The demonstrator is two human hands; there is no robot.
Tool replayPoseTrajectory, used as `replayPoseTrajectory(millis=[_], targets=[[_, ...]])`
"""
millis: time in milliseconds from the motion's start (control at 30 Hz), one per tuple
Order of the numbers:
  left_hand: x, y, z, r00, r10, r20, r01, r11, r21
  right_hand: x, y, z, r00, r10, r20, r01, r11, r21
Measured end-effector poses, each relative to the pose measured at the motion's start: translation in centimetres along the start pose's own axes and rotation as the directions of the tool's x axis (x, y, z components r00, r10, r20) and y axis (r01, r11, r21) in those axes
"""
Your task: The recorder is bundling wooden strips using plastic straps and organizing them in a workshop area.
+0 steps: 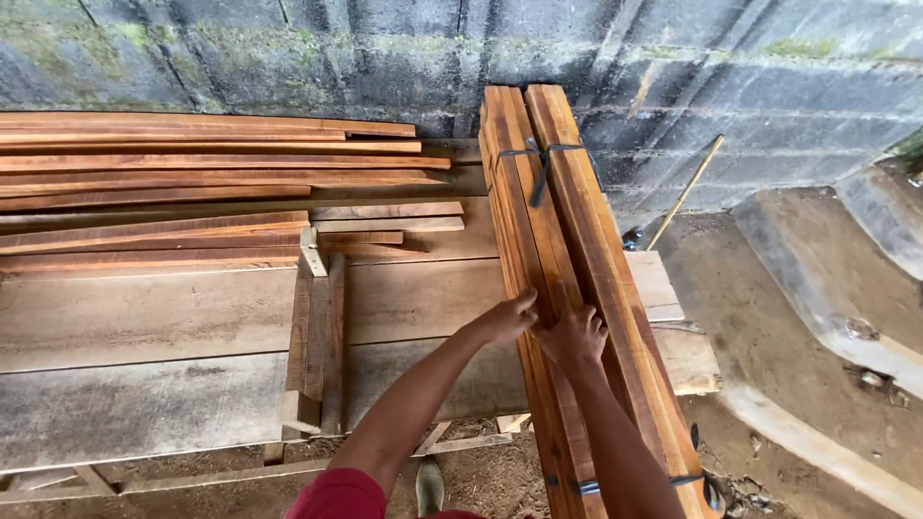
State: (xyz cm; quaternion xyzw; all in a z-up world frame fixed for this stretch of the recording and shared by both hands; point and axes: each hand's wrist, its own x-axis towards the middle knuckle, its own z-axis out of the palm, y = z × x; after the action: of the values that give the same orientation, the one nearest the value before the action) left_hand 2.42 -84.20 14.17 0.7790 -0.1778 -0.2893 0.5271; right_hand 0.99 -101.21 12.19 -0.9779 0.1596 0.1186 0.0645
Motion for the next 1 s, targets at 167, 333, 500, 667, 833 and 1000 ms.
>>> replayPoseTrajectory(millis=[167,333,500,667,833,1000], targets=[[1.4,-2.5,0.7,1.000,-0.002,-0.005,0.002,0.999,-0.045,-0.3,0.4,0.0,1.000,-0.020,-0.007,0.020,1.000,-0.021],[1.5,-1.3,1.0,0.999,0.029,-0.016,-0.030,0.999,-0.036,0.7,0.1,0.7,0.999,-0.027,-0.018,0.027,0.999,-0.029],[1.3,-1.0,0.8,0.999,0.032,-0.006,-0.032,0.999,-0.030,2.8,0.8,2.9,0.978,-0.093,-0.188,0.080,0.994,-0.074],[1.0,-1.5,-0.9,0.999,0.053,0.006,-0.053,0.993,0.105,6.8,0.6,3.2,0.849,-0.352,-0.395,0.291,0.934,-0.208],[1.8,-5.2,-4.3,0.995,0.080,-0.055,-0.070,0.984,0.162,9.8,-1.9,0.5,0.925,-0.361,-0.123,0.357,0.933,-0.054],[-1.2,-12.1,-10.8,0.971,-0.104,-0.216,0.168,0.938,0.304,10.2,-3.1,2.2,0.910,-0.377,-0.172,0.358,0.925,-0.130]])
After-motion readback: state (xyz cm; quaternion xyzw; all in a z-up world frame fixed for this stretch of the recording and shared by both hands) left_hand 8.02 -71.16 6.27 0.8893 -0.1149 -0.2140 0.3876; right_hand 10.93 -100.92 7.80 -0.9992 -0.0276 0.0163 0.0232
